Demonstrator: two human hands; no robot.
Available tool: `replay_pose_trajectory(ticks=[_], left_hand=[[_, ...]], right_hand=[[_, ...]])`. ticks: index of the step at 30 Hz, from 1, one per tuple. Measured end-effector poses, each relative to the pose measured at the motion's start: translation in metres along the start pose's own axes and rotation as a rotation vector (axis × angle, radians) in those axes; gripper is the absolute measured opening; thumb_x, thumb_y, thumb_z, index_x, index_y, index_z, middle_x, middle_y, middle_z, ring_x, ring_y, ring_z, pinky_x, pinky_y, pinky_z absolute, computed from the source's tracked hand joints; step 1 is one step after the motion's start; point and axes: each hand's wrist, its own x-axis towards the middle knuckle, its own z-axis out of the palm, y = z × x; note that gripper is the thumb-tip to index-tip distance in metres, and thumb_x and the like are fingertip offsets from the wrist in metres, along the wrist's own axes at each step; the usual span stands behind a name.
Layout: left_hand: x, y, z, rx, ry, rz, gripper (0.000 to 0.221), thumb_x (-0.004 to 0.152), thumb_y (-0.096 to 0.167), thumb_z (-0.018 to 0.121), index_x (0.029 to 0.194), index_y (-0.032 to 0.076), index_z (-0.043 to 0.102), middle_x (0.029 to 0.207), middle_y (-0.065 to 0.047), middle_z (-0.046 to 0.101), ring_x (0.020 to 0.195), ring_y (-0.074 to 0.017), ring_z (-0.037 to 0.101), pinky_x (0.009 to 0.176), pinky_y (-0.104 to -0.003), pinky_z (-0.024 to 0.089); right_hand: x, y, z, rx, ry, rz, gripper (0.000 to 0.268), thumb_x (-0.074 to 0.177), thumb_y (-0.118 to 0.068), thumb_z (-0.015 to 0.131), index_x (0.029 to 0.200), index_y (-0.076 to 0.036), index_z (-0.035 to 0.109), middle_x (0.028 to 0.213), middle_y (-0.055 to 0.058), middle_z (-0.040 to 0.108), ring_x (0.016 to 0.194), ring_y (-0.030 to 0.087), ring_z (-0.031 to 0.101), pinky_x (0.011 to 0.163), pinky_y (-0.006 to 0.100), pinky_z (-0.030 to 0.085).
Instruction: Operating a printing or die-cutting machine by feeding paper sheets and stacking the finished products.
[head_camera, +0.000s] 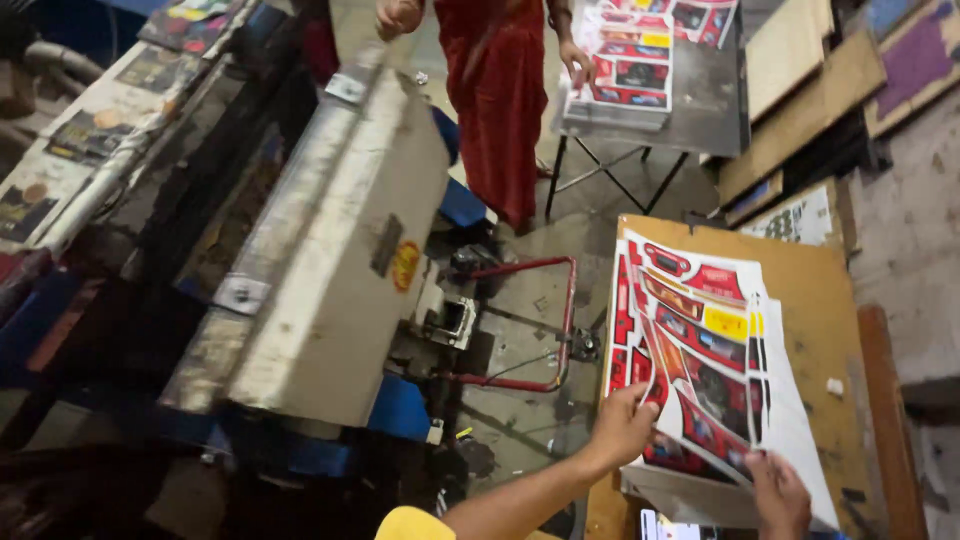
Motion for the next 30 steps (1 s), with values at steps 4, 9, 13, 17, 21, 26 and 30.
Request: replay_pose_trajectory(ticks=[4, 9, 13, 17, 21, 26, 30], left_hand=[[-0.014, 0.034, -0.072, -0.029, -0.006, 0.059, 0.020, 0.102, 0.010, 0.056, 0.112, -0.002, 0.069, 0.090, -0.008, 0.071, 0.075, -0.0164, 0.072, 0.062, -0.029, 0.061], [-0.034, 0.072, -0.238, -0.049, 0.328, 0.006, 0.035, 0.104, 0.026, 0.057, 0.095, -0.004, 0.071, 0.076, -0.012, 0.073, 0.061, -0.0184, 0.074, 0.049, -0.029, 0.058], [-0.004, 0.029, -0.406, 0.184, 0.684, -0.088, 0.039, 0.099, 0.032, 0.066, 0.083, -0.004, 0.071, 0.067, -0.021, 0.073, 0.050, -0.0186, 0.074, 0.044, -0.032, 0.056], [0.002, 0.069, -0.470, 0.508, 0.878, -0.251, 0.032, 0.090, 0.030, 0.072, 0.084, -0.001, 0.077, 0.082, -0.025, 0.076, 0.072, -0.0328, 0.073, 0.067, -0.045, 0.057], [0.002, 0.093, -0.518, 0.598, 1.051, -0.349, 0.024, 0.088, 0.027, 0.069, 0.094, 0.006, 0.077, 0.100, -0.021, 0.075, 0.096, -0.0399, 0.072, 0.084, -0.052, 0.057], [-0.036, 0.106, -0.555, 0.587, 1.093, -0.456, 0.027, 0.085, 0.027, 0.071, 0.096, 0.002, 0.075, 0.105, -0.023, 0.074, 0.100, -0.0420, 0.072, 0.086, -0.053, 0.057], [-0.055, 0.085, -0.591, 0.742, 1.137, -0.399, 0.030, 0.084, 0.029, 0.073, 0.097, 0.002, 0.074, 0.102, -0.023, 0.074, 0.098, -0.0410, 0.072, 0.085, -0.052, 0.057]], right_hand=[[-0.011, -0.043, 0.074, 0.879, -0.383, 0.566, 0.046, 0.102, -0.028, 0.057, 0.147, -0.019, 0.061, 0.105, -0.002, 0.077, 0.052, 0.008, 0.052, 0.040, 0.026, 0.039], [-0.039, -0.294, 0.190, 1.301, -0.624, 0.474, 0.048, 0.106, -0.018, 0.053, 0.154, -0.014, 0.048, 0.107, 0.004, 0.071, 0.073, 0.012, 0.068, 0.055, 0.026, 0.053], [-0.041, -0.360, 0.288, 0.937, -0.475, 0.305, 0.061, 0.097, -0.007, 0.058, 0.157, -0.019, 0.056, 0.114, 0.004, 0.070, 0.071, 0.010, 0.061, 0.046, 0.024, 0.039], [-0.061, -0.436, 0.378, 0.600, -0.325, 0.336, 0.058, 0.093, -0.004, 0.059, 0.149, -0.020, 0.061, 0.112, -0.005, 0.070, 0.073, 0.012, 0.058, 0.054, 0.032, 0.040], [-0.076, -0.462, 0.438, -0.140, -0.169, -0.145, 0.055, 0.093, -0.012, 0.063, 0.147, -0.018, 0.062, 0.083, 0.016, 0.071, 0.071, 0.024, 0.066, 0.073, 0.040, 0.054], [-0.091, -0.474, 0.446, -0.119, -0.260, -0.351, 0.055, 0.086, -0.016, 0.068, 0.141, -0.017, 0.063, 0.086, 0.012, 0.074, 0.075, 0.024, 0.071, 0.076, 0.039, 0.056], [-0.097, -0.510, 0.382, -0.103, -0.300, -0.551, 0.056, 0.087, -0.013, 0.065, 0.142, -0.014, 0.060, 0.108, 0.011, 0.072, 0.084, 0.027, 0.071, 0.080, 0.040, 0.057]])
